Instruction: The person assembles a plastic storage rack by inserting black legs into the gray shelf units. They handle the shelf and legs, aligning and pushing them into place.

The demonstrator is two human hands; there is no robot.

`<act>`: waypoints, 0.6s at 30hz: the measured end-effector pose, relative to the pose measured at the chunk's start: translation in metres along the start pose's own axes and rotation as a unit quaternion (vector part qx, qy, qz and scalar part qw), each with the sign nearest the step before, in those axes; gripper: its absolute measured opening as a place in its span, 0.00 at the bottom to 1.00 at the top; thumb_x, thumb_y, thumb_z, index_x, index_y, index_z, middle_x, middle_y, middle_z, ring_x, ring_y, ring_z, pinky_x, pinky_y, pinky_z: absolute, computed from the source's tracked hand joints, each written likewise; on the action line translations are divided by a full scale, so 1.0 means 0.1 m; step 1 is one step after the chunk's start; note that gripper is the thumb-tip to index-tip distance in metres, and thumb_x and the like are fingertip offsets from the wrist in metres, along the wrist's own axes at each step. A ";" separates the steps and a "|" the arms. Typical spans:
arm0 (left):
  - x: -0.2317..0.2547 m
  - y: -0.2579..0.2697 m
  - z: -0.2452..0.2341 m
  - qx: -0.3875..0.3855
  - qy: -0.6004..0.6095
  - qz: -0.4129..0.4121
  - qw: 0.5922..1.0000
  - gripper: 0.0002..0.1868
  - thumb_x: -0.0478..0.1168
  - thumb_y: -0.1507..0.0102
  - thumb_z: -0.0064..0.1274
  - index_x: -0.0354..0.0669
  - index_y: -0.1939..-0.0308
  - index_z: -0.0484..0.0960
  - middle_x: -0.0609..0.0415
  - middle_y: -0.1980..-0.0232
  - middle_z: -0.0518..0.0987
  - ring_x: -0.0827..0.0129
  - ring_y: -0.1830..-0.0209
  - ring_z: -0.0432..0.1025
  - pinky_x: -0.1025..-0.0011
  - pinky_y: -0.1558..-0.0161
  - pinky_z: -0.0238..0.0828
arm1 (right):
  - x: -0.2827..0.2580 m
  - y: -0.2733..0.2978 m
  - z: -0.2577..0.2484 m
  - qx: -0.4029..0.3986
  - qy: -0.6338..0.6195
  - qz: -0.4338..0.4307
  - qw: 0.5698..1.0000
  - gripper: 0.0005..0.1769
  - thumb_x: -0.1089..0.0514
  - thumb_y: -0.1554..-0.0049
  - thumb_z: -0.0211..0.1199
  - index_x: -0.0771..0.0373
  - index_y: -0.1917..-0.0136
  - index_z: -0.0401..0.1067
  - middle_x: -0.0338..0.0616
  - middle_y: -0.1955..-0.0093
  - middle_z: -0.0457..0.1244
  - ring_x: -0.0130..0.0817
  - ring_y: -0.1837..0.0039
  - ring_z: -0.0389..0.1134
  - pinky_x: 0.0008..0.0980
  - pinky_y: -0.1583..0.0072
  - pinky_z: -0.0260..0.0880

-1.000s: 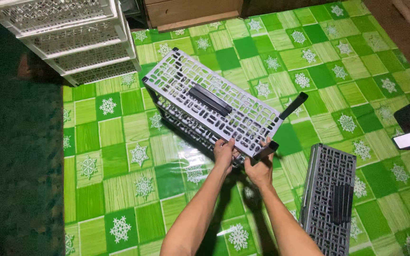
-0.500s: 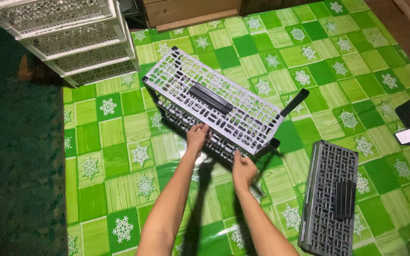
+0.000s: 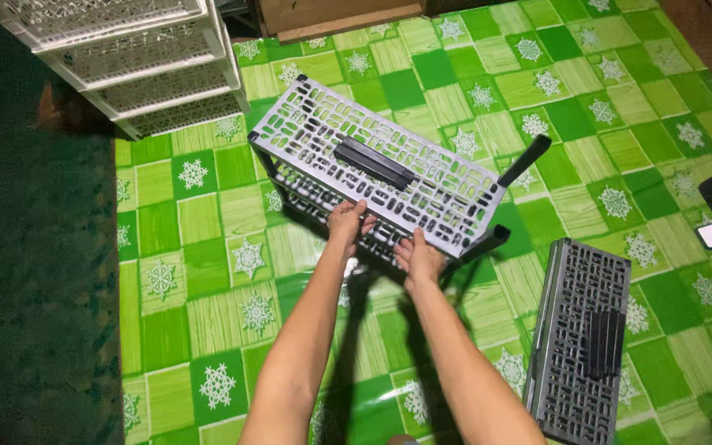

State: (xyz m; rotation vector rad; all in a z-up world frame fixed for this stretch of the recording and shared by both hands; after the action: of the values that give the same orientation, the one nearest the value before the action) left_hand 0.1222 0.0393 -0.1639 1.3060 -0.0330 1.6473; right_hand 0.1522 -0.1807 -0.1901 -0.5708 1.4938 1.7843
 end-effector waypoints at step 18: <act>-0.54 0.30 0.10 -0.023 0.090 -0.005 0.996 0.13 0.41 0.32 0.56 0.33 0.58 0.72 0.46 0.60 0.79 0.59 0.63 0.83 0.74 0.76 0.69 | -0.71 -0.15 -0.42 0.009 0.061 -0.098 0.993 0.21 0.42 0.38 0.62 0.64 0.54 0.69 0.46 0.55 0.66 0.39 0.57 0.73 0.37 0.60 0.76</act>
State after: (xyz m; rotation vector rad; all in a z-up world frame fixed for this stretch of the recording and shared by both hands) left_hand 0.1042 -0.0173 -0.1847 1.1182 0.0441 1.7395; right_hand 0.2037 -0.2383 -0.1575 -0.8012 1.4800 1.6078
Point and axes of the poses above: each hand's wrist, its own y-axis away from the middle knuckle, its own z-axis out of the palm, x = y × z, the point moved 8 cm from there along -y, towards the middle knuckle
